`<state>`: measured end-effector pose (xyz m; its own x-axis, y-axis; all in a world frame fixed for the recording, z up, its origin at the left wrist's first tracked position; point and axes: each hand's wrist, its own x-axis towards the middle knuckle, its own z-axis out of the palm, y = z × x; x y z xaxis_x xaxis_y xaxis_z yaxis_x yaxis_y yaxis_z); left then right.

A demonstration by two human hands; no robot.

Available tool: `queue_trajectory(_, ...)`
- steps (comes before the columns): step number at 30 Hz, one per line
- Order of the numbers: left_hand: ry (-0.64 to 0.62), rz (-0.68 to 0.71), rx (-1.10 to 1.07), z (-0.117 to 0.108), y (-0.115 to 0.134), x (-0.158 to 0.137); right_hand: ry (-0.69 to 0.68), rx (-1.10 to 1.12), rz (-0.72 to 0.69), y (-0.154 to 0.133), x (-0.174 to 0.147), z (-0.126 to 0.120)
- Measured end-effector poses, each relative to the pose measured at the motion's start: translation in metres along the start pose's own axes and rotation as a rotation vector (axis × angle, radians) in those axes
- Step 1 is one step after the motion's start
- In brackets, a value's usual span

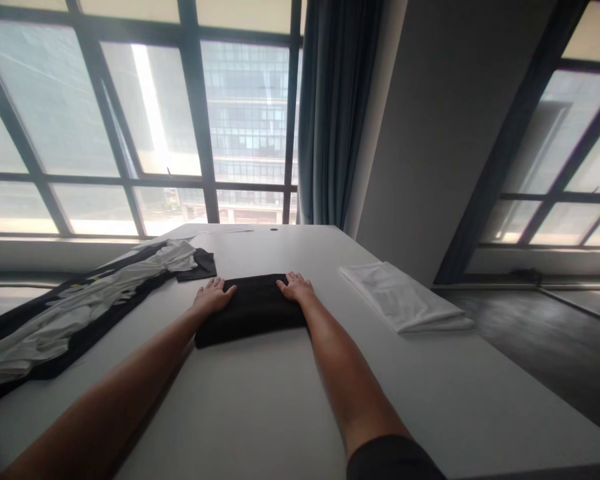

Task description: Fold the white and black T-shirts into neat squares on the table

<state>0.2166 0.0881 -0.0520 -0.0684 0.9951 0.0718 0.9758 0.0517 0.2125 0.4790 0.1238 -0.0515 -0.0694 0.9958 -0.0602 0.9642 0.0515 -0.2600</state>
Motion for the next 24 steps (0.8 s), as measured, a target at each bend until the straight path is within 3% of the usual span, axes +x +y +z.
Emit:
queue_trajectory(3, 0.0, -0.023, 0.05, -0.011, 0.004, -0.009, 0.012, -0.024, 0.059, 0.0, -0.005, -0.003)
queue_trajectory(7, 0.057, 0.172, 0.054, -0.012, 0.033, -0.032, 0.087, -0.05, -0.058, -0.016, -0.016, -0.001)
queue_trajectory(11, -0.092, 0.288, 0.026, 0.0, 0.047, -0.053, -0.016, -0.022, -0.098, -0.016, -0.024, 0.006)
queue_trajectory(15, -0.077, 0.301, 0.029, 0.001, 0.025, -0.063, 0.027, -0.004, 0.005, 0.003, -0.034, 0.005)
queue_trajectory(21, -0.033, 0.273, 0.016, -0.002, -0.026, -0.08, 0.301, 0.083, 0.076, 0.018, -0.06, 0.003)
queue_trajectory(24, -0.008, 0.245, 0.017, -0.002, -0.039, -0.087, 0.343, 0.191, 0.149, 0.02, -0.066, -0.002)
